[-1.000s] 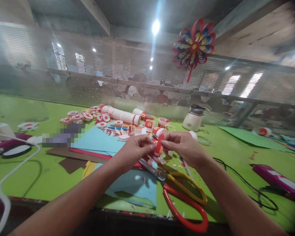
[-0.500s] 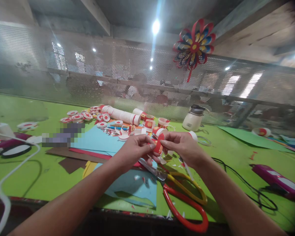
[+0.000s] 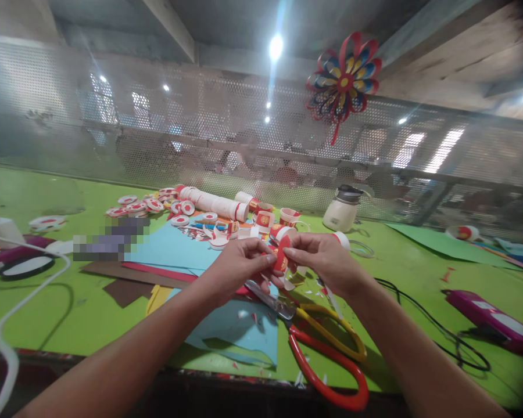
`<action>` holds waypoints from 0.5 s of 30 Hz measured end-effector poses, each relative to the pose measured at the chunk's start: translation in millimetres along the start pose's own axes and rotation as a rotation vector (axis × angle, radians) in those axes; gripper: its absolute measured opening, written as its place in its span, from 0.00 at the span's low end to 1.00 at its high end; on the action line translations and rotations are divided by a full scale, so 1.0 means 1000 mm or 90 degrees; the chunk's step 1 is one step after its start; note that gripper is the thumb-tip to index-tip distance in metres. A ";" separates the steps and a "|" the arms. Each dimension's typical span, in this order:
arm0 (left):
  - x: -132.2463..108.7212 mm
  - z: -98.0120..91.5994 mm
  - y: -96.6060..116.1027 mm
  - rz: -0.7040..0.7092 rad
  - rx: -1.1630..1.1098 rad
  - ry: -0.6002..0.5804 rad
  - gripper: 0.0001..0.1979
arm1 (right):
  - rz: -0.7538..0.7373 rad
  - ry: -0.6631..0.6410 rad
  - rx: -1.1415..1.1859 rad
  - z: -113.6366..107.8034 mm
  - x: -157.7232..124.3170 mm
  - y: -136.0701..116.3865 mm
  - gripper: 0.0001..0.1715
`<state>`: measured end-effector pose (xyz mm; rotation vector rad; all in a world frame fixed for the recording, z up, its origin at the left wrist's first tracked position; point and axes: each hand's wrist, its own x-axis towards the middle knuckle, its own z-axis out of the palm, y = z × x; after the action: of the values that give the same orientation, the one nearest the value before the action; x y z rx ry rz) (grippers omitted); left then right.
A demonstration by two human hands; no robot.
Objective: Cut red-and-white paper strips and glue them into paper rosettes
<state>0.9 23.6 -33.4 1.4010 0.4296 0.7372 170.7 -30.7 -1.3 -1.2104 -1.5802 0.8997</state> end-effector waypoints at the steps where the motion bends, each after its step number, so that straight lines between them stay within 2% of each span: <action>1: 0.000 0.000 0.000 0.000 -0.001 0.000 0.11 | 0.001 -0.001 0.000 0.000 0.000 0.000 0.09; 8: 0.000 0.001 0.001 -0.005 0.000 0.004 0.12 | 0.019 0.001 0.012 0.000 0.000 0.001 0.09; 15: 0.001 -0.001 0.002 0.012 -0.007 0.011 0.12 | 0.083 0.025 0.063 0.001 0.001 0.002 0.12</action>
<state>0.3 24.9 -31.1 1.3905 0.4251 0.7657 170.5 -29.7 -3.2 -1.2645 -1.4216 1.0191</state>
